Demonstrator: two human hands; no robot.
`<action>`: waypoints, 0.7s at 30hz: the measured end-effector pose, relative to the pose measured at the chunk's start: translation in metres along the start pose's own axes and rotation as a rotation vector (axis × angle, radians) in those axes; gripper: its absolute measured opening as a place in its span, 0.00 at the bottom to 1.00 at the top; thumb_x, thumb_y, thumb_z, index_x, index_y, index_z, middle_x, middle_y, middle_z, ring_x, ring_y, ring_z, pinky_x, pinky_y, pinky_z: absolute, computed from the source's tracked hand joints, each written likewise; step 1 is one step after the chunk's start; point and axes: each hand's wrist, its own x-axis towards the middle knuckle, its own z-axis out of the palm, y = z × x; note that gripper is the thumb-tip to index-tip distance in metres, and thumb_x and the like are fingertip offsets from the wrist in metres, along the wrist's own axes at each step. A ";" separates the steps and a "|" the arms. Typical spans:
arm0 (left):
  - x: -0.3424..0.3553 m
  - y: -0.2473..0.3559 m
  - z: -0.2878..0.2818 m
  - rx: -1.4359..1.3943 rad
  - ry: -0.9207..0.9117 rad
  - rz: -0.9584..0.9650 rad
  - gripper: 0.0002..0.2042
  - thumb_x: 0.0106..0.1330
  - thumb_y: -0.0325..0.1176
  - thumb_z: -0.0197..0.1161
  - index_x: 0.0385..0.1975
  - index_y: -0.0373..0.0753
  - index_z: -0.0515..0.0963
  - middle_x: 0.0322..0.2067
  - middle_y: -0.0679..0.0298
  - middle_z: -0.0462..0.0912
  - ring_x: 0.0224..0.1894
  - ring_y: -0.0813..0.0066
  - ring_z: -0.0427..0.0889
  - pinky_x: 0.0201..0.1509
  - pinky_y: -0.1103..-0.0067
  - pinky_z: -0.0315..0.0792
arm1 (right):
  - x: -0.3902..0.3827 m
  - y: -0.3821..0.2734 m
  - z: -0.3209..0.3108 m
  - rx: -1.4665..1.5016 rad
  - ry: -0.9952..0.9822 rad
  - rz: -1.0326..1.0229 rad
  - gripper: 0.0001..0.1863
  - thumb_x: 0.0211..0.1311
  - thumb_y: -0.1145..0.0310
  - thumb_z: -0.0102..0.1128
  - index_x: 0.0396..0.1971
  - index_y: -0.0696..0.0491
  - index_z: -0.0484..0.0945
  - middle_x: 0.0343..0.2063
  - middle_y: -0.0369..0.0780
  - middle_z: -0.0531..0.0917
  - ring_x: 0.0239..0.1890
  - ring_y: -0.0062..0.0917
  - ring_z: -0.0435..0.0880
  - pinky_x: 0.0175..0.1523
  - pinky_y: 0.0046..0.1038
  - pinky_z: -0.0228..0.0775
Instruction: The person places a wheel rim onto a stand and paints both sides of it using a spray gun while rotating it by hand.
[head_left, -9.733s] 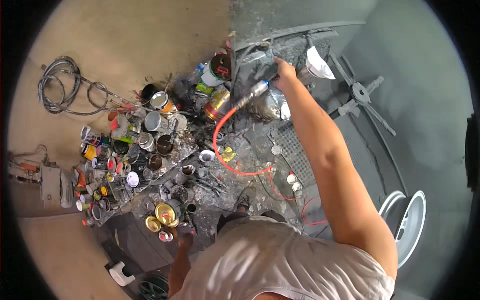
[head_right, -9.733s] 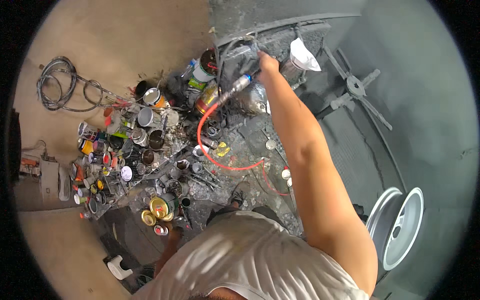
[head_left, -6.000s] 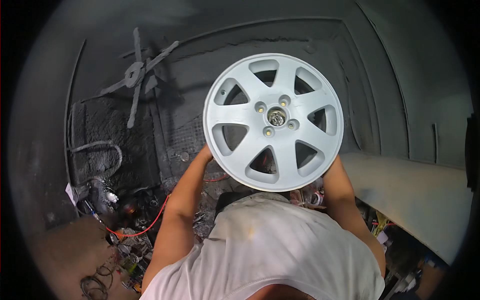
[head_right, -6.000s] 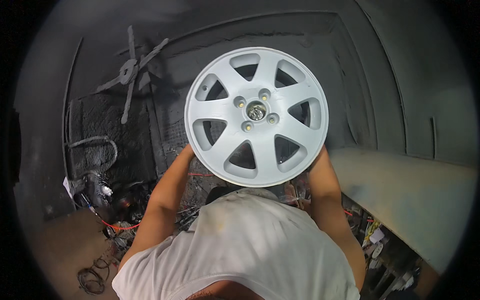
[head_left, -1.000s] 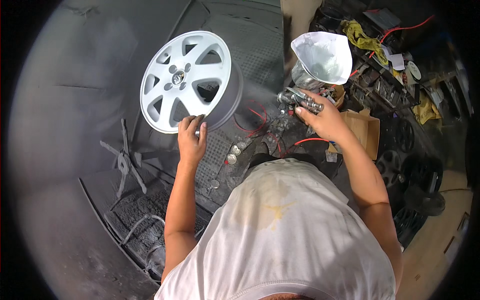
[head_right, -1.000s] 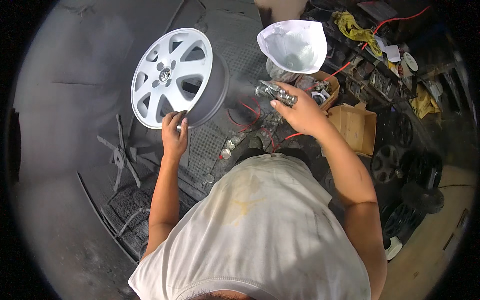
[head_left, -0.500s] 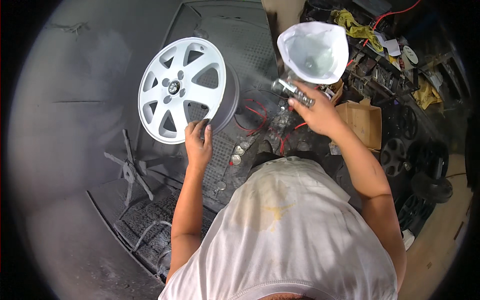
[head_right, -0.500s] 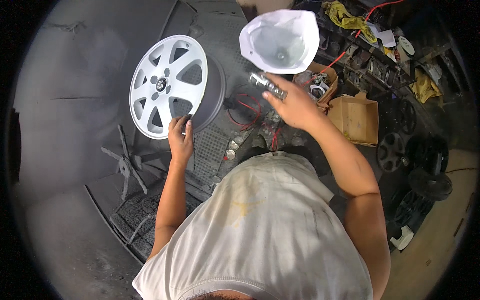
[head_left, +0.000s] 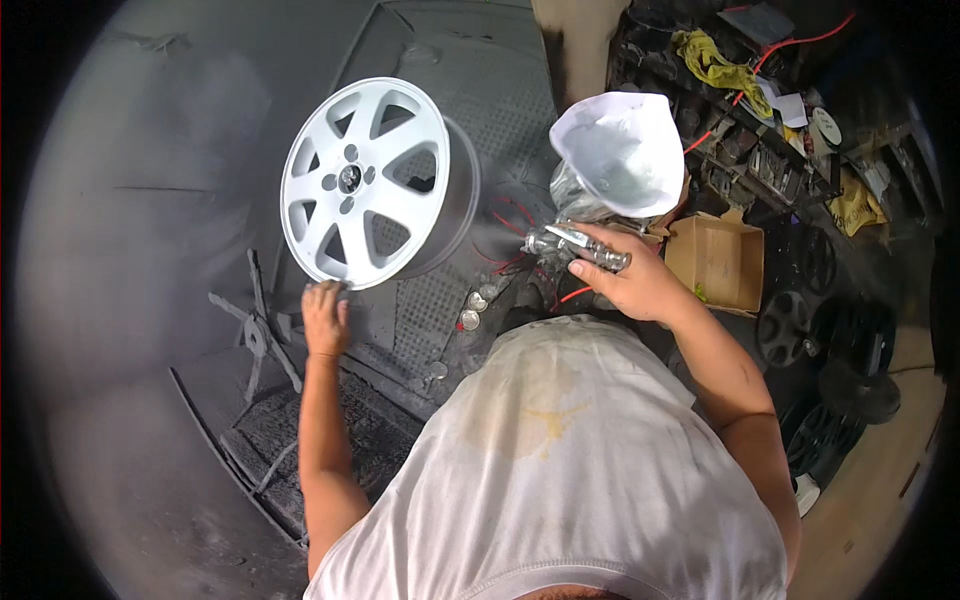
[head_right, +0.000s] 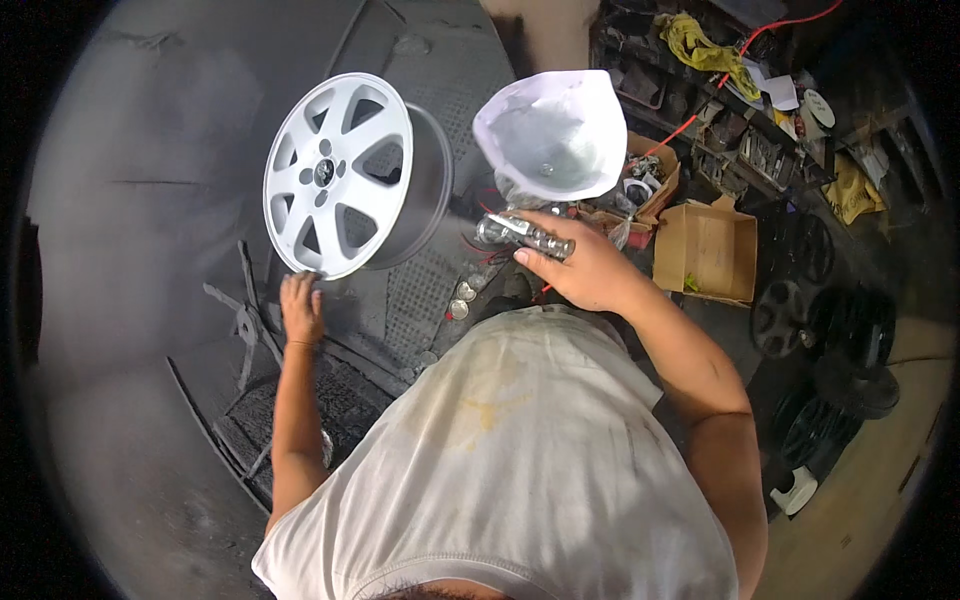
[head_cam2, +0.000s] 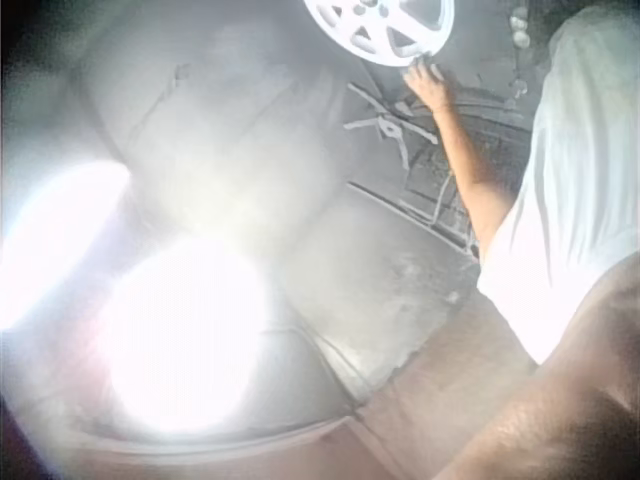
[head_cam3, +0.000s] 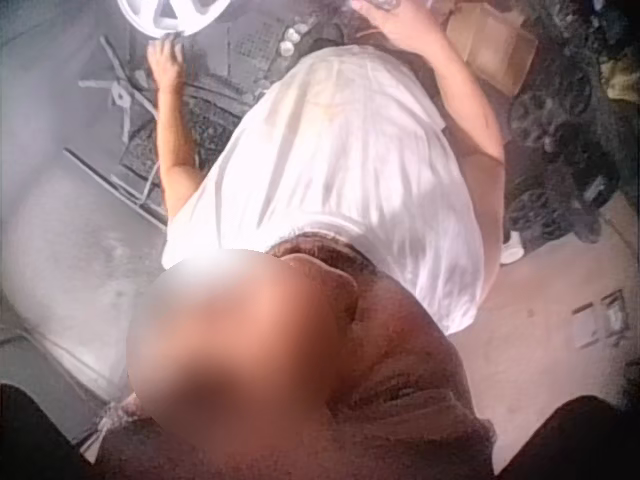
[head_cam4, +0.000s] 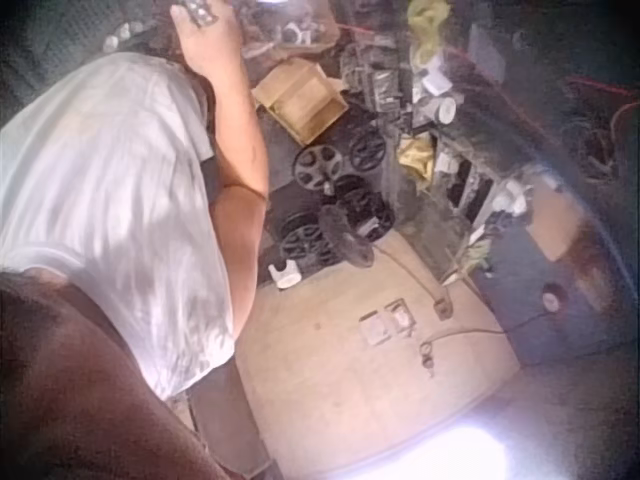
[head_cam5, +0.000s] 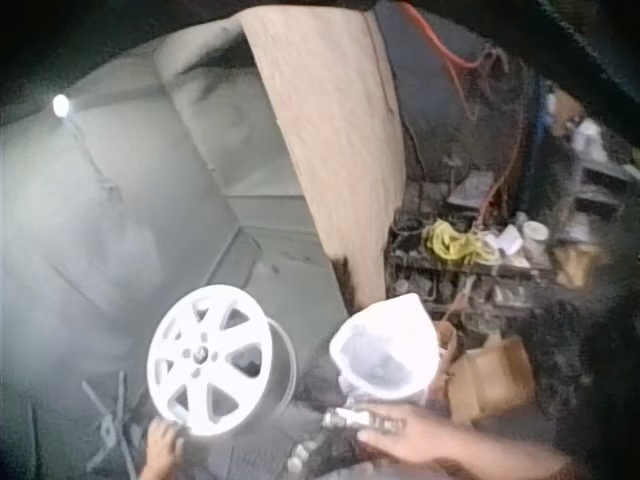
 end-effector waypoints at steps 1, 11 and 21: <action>0.005 -0.016 -0.010 0.053 -0.055 -0.023 0.15 0.65 0.31 0.62 0.52 0.41 0.79 0.53 0.57 0.79 0.62 0.53 0.74 0.75 0.55 0.59 | 0.000 0.006 -0.003 -0.007 -0.007 -0.004 0.27 0.71 0.63 0.62 0.67 0.55 0.72 0.58 0.47 0.83 0.60 0.33 0.82 0.66 0.31 0.69; 0.076 0.126 -0.008 -0.424 0.122 -0.183 0.25 0.73 0.40 0.56 0.67 0.38 0.71 0.71 0.51 0.67 0.75 0.49 0.61 0.78 0.49 0.49 | 0.002 0.000 -0.017 0.018 -0.026 0.266 0.27 0.71 0.63 0.63 0.66 0.58 0.72 0.55 0.45 0.84 0.57 0.26 0.81 0.65 0.28 0.69; -0.014 -0.017 0.000 0.359 0.003 -0.565 0.26 0.79 0.46 0.48 0.73 0.46 0.65 0.76 0.58 0.60 0.79 0.51 0.53 0.76 0.41 0.47 | 0.006 0.011 -0.015 0.123 0.066 0.079 0.28 0.70 0.65 0.65 0.67 0.55 0.73 0.31 0.30 0.79 0.27 0.13 0.75 0.34 0.20 0.70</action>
